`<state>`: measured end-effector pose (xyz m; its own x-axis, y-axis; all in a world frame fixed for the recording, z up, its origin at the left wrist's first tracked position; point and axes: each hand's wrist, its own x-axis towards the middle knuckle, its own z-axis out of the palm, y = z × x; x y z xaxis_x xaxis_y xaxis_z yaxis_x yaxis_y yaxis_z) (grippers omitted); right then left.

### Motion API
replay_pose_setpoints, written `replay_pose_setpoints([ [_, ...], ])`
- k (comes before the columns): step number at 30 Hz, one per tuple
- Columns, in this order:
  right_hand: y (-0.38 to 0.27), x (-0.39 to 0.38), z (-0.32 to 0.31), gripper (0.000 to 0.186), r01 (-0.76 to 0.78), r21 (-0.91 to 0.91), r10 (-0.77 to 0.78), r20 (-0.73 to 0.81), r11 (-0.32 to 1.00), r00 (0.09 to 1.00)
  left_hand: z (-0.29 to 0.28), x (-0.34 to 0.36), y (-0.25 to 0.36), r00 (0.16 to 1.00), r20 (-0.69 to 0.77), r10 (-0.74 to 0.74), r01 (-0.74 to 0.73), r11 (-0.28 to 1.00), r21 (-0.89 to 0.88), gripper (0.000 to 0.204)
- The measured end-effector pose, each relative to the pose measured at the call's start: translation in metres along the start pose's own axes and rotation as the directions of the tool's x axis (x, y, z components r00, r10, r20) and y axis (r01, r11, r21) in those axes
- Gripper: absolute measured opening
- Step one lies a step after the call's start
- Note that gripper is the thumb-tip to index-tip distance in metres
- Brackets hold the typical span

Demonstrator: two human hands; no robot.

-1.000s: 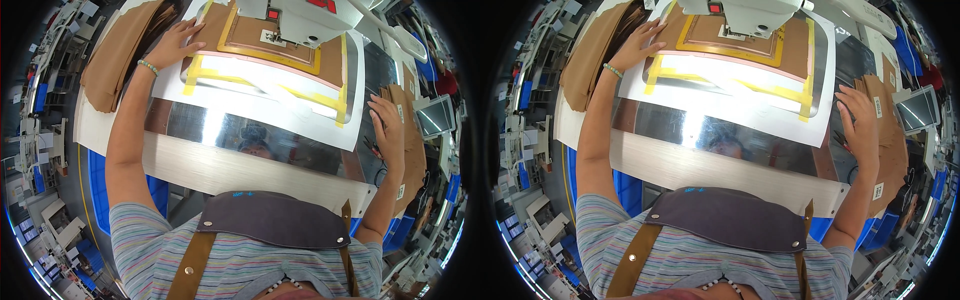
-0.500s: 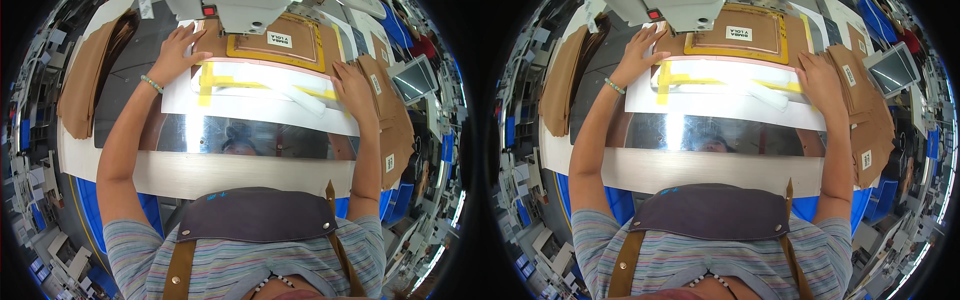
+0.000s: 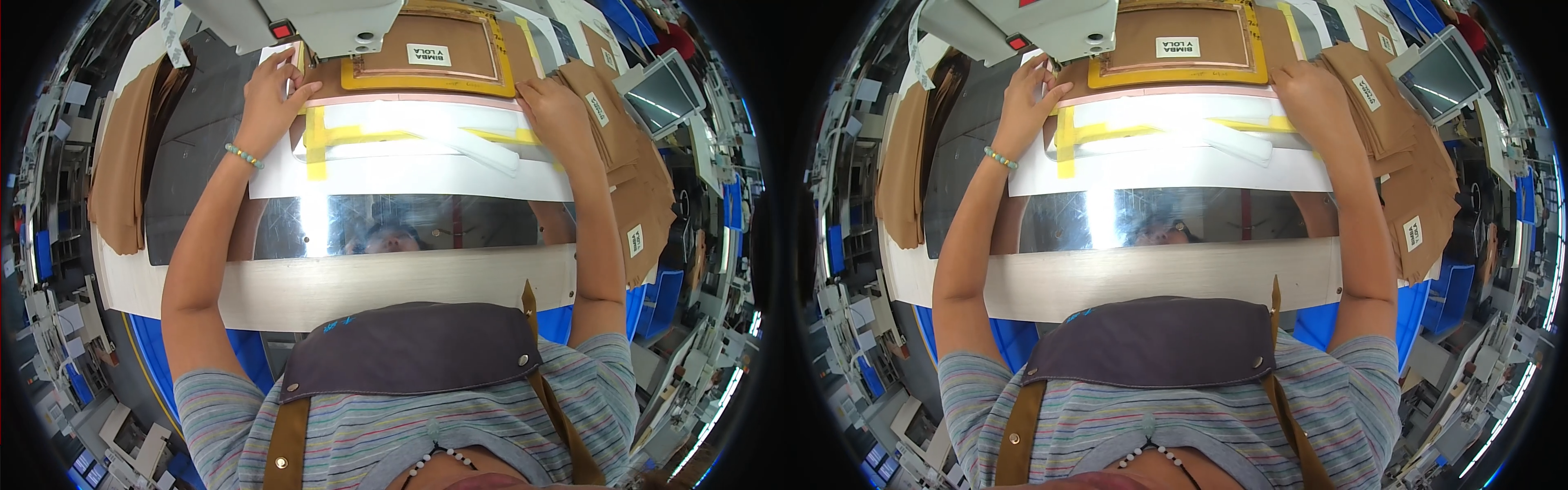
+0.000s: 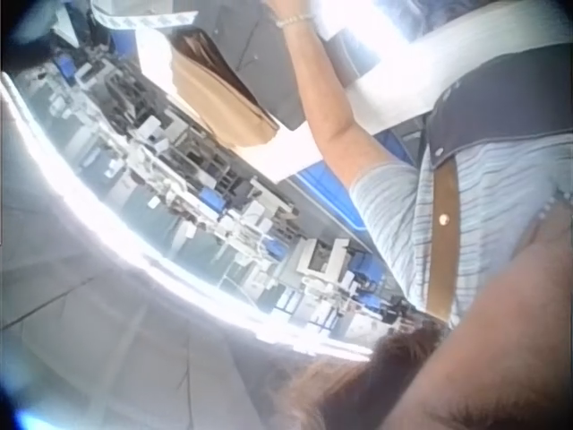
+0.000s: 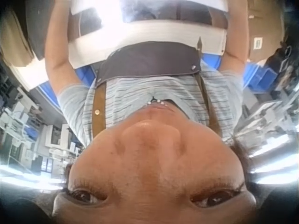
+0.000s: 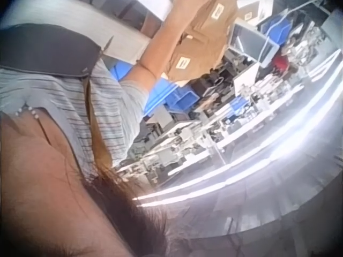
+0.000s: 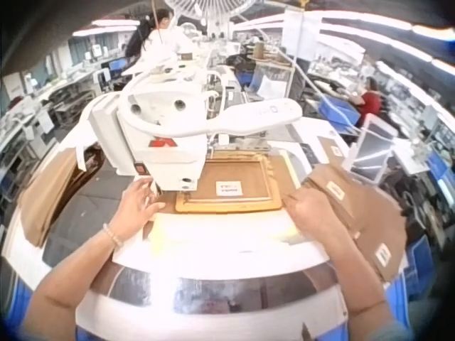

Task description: Sewing rectangular leather labels onto fabric components using an industrial sewing machine.

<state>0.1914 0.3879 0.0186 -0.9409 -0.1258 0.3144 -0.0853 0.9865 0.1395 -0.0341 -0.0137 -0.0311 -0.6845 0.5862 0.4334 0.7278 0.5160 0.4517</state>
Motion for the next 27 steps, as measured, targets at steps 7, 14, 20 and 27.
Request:
replay_pose_setpoints([
  [7, 0.003, 0.008, -0.003, 0.013, 0.074, -0.057, -0.079, -0.086, 0.996, 0.993, -0.002, -0.007, 0.011, 0.996, 0.041, -0.078, 0.085, 0.978, -0.188, 0.027],
  [14, -0.017, 0.001, -0.027, 0.013, 0.116, -0.089, -0.12, -0.036, 0.989, 0.992, -0.031, -0.041, 0.041, 0.87, 0.396, -0.294, 0.49, 0.61, -0.623, 0.027],
  [20, -0.038, 0.004, -0.059, 0.013, 0.162, -0.012, -0.162, -0.101, 0.987, 0.982, -0.088, -0.058, 0.055, 0.845, 0.342, -0.411, 0.499, 0.376, -0.781, 0.024],
  [27, -0.119, 0.011, -0.096, 0.016, 0.449, 0.294, -0.405, -0.199, 0.844, 0.892, -0.166, -0.159, 0.052, 0.755, -0.179, -0.63, 0.169, 0.451, -0.876, 0.022],
])
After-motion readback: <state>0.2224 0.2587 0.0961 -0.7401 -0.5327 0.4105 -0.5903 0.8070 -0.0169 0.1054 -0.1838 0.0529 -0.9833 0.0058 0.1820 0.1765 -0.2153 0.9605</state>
